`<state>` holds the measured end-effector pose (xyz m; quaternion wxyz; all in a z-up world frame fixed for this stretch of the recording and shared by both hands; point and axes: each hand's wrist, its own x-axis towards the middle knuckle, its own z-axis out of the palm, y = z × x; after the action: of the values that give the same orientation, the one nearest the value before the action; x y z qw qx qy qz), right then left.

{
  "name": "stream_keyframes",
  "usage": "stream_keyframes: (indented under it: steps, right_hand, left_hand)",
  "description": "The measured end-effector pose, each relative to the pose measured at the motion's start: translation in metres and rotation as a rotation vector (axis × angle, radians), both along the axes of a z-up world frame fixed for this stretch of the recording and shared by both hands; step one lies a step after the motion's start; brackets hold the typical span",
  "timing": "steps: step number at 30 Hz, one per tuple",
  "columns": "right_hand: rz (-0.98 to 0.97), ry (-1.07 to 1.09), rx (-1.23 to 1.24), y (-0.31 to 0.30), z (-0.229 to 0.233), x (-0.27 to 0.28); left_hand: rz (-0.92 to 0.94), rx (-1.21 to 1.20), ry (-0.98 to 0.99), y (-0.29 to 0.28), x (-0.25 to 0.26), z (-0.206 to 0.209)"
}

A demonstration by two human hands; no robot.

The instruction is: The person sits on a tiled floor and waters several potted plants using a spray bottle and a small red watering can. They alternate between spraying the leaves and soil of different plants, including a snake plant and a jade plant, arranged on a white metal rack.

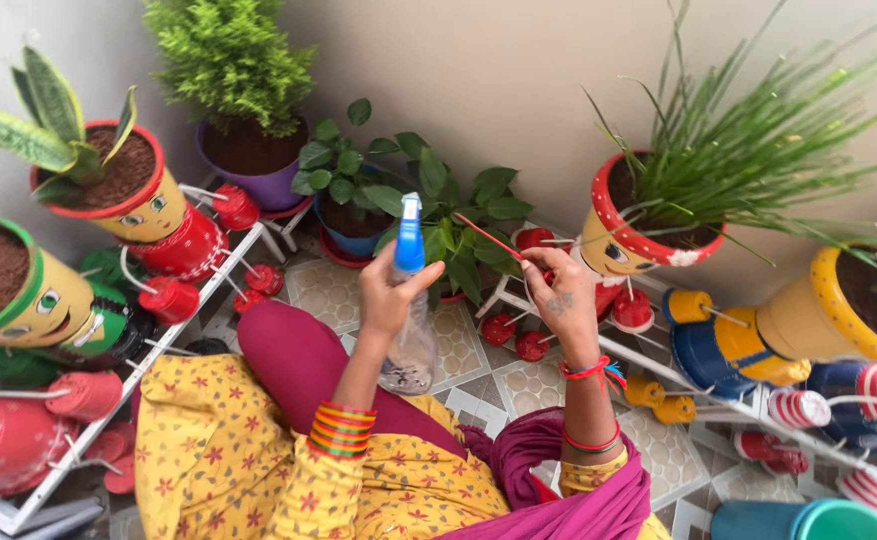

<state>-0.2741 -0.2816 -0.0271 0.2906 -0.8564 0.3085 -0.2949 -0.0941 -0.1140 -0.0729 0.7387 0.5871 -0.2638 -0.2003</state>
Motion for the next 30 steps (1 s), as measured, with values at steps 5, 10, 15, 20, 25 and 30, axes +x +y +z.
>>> stream_keyframes:
  steps: [5, 10, 15, 20, 25, 30]
  right_hand:
    - [-0.114, 0.120, 0.040, -0.025, -0.038, 0.019]
    - [-0.249, 0.248, 0.122, -0.059, -0.089, 0.048]
    - [-0.242, 0.091, 0.202, -0.067, -0.129, 0.053]
    - [-0.274, -0.012, 0.385, -0.057, -0.140, 0.056]
    - [-0.259, -0.071, 0.326, -0.047, -0.137, 0.066]
    - [-0.331, -0.008, 0.358, -0.046, -0.134, 0.071]
  left_hand:
    - [-0.018, 0.096, 0.060, -0.041, 0.006, -0.057]
    - [-0.021, 0.388, 0.124, -0.081, 0.016, -0.119]
    - [-0.056, 0.356, 0.126, -0.085, 0.027, -0.168]
    - [-0.079, 0.548, 0.162, -0.094, 0.031, -0.181]
    - [-0.056, 0.674, 0.175, -0.100, 0.035, -0.181]
    - [-0.081, 0.814, 0.176, -0.104, 0.028, -0.184]
